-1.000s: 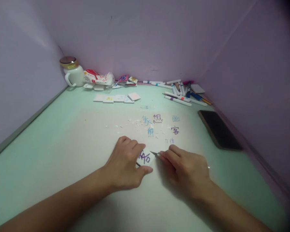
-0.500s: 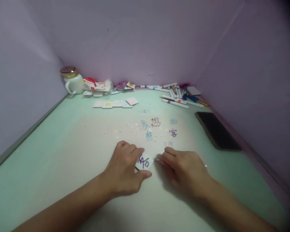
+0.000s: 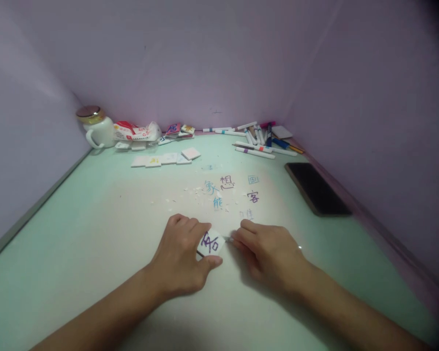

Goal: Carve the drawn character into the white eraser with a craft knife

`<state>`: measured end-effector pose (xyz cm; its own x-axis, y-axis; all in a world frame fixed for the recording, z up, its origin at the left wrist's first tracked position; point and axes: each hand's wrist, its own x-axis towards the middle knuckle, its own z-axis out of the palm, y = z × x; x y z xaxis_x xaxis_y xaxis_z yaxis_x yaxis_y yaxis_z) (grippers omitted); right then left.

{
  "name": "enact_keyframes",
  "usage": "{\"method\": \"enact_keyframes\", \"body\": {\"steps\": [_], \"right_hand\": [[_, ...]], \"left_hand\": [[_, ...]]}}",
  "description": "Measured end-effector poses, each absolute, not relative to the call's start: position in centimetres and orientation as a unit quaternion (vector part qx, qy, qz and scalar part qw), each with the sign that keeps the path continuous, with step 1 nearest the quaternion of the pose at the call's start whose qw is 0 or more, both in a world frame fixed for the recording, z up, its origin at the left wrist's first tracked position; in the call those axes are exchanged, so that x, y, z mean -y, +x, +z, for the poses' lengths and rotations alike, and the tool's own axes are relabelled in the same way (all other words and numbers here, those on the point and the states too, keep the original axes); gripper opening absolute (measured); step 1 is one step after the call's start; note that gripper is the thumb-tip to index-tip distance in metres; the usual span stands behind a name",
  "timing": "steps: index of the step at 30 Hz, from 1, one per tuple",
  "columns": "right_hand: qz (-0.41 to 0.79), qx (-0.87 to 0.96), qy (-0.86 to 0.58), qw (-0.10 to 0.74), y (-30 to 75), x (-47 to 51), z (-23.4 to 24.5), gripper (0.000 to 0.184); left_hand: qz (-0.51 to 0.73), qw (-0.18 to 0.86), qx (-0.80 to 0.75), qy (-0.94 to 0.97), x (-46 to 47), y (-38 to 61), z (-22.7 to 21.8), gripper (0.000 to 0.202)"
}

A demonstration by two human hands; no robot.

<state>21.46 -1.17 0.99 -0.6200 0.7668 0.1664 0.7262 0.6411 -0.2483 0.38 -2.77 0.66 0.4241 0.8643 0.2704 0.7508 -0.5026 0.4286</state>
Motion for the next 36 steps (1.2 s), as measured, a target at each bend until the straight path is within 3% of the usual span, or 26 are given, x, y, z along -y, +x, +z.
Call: {"method": "enact_keyframes", "body": {"steps": [19,36], "right_hand": [[0.124,0.926,-0.346,0.087,21.7,-0.5,2.6,0.01],[0.205,0.9,-0.363,0.125,22.3,0.4,2.4,0.012]], "left_hand": [[0.218,0.116,-0.488,0.837,2.6,0.3,0.8,0.034],[0.214,0.123,-0.491,0.835,2.6,0.3,0.8,0.037]]}}
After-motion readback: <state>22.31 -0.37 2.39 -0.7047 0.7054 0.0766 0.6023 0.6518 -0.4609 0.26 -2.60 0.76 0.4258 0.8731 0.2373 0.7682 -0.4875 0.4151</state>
